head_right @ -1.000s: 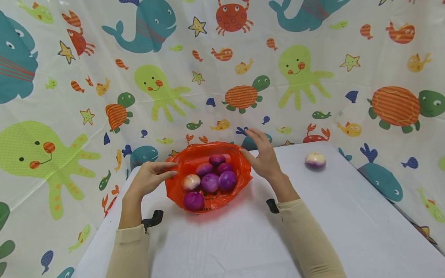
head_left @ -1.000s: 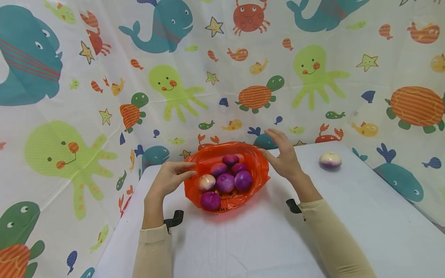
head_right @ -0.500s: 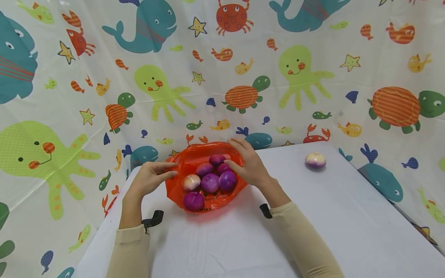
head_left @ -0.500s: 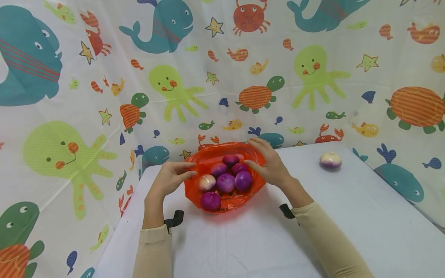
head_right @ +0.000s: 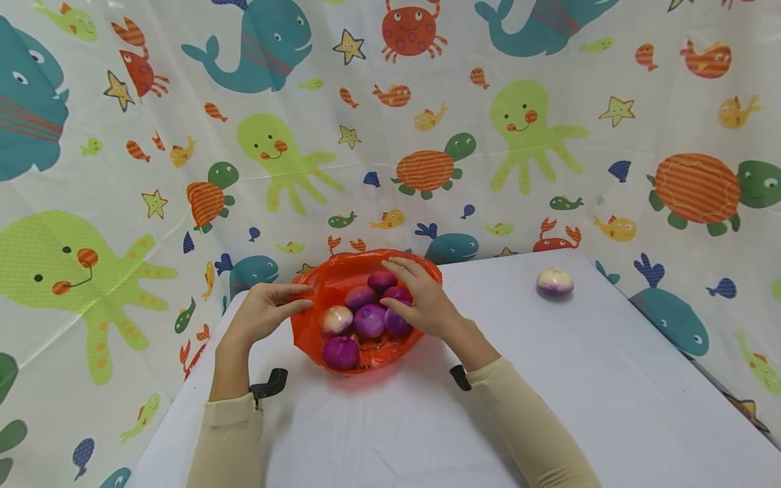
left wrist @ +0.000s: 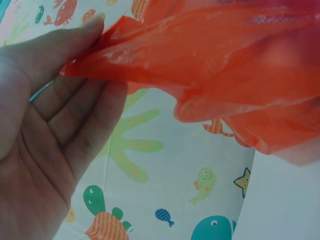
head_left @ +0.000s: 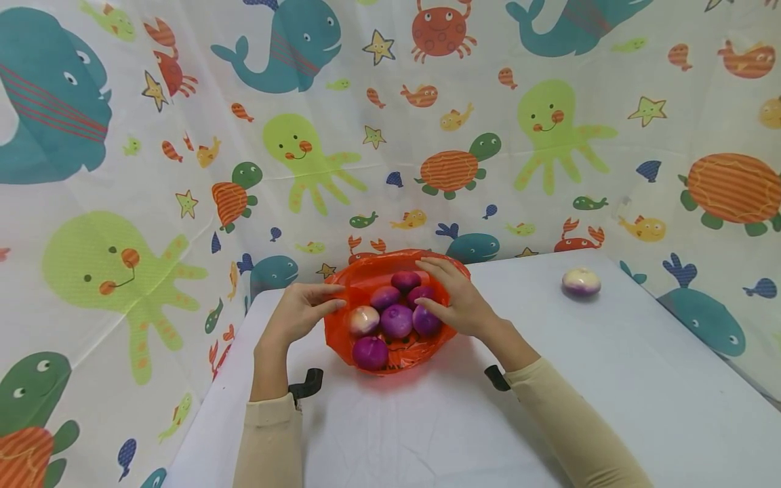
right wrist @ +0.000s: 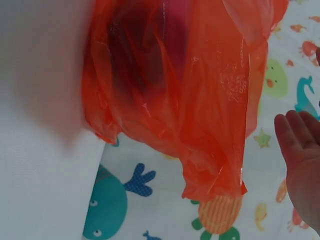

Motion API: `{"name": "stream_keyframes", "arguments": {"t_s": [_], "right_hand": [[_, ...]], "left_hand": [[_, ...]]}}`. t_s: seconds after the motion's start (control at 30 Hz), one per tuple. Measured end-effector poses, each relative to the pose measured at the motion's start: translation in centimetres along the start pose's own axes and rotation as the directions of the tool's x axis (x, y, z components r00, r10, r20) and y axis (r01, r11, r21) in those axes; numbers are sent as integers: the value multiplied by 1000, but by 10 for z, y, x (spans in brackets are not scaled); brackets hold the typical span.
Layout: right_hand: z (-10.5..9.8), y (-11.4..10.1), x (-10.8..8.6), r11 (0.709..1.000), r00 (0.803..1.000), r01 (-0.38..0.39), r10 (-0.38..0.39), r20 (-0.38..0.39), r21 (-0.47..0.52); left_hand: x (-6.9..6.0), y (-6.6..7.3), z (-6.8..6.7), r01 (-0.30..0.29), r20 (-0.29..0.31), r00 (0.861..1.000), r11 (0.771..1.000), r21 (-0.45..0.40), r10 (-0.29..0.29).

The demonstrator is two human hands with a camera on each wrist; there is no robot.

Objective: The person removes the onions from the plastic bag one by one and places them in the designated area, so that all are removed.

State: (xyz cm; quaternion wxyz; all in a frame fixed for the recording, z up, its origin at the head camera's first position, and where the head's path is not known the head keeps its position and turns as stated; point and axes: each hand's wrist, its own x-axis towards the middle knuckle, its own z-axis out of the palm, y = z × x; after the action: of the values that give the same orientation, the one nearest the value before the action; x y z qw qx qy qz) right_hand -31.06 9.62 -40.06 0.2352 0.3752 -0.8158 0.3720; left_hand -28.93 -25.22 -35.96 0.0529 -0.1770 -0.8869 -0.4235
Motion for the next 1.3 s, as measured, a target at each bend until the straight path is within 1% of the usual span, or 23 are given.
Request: {"name": "stream_keyframes", "arguments": {"t_s": [0.07, 0.13, 0.27, 0.33, 0.6, 0.8, 0.97, 1.17, 1.3], "right_hand": [[1, 0, -1, 1000, 1000, -7, 7, 27, 0], [2, 1, -2, 1000, 997, -23, 23, 73, -9], [4, 4, -3, 998, 984, -58, 62, 169, -26], [5, 5, -4, 997, 977, -73, 79, 197, -34], [8, 10, -8, 992, 966, -97, 114, 230, -86], [13, 17, -10, 985, 944, -128, 158, 290, -120], [14, 19, -10, 978, 927, -158, 195, 321, -138], [15, 19, -12, 972, 911, -183, 223, 347, -145], [16, 20, -14, 970, 905, -197, 236, 354, -144]], "left_hand": [[0, 0, 0, -3, 1, 1000, 1000, 2, 3], [0, 1, 0, -5, 3, 1000, 1000, 1, 5], [0, 1, 0, -8, 6, 1000, 1000, 2, 8], [0, 1, 0, -9, 7, 1000, 1000, 2, 9], [1, 0, 0, -13, 2, 1000, 1000, 5, 13], [1, -1, 0, -8, 3, 1000, 1000, 2, 8], [1, -2, 0, -7, 0, 1000, 1000, 8, 7], [0, -1, 0, -3, -3, 1000, 1000, 6, 3], [0, -1, 0, -5, -5, 1000, 1000, 4, 5]]}}
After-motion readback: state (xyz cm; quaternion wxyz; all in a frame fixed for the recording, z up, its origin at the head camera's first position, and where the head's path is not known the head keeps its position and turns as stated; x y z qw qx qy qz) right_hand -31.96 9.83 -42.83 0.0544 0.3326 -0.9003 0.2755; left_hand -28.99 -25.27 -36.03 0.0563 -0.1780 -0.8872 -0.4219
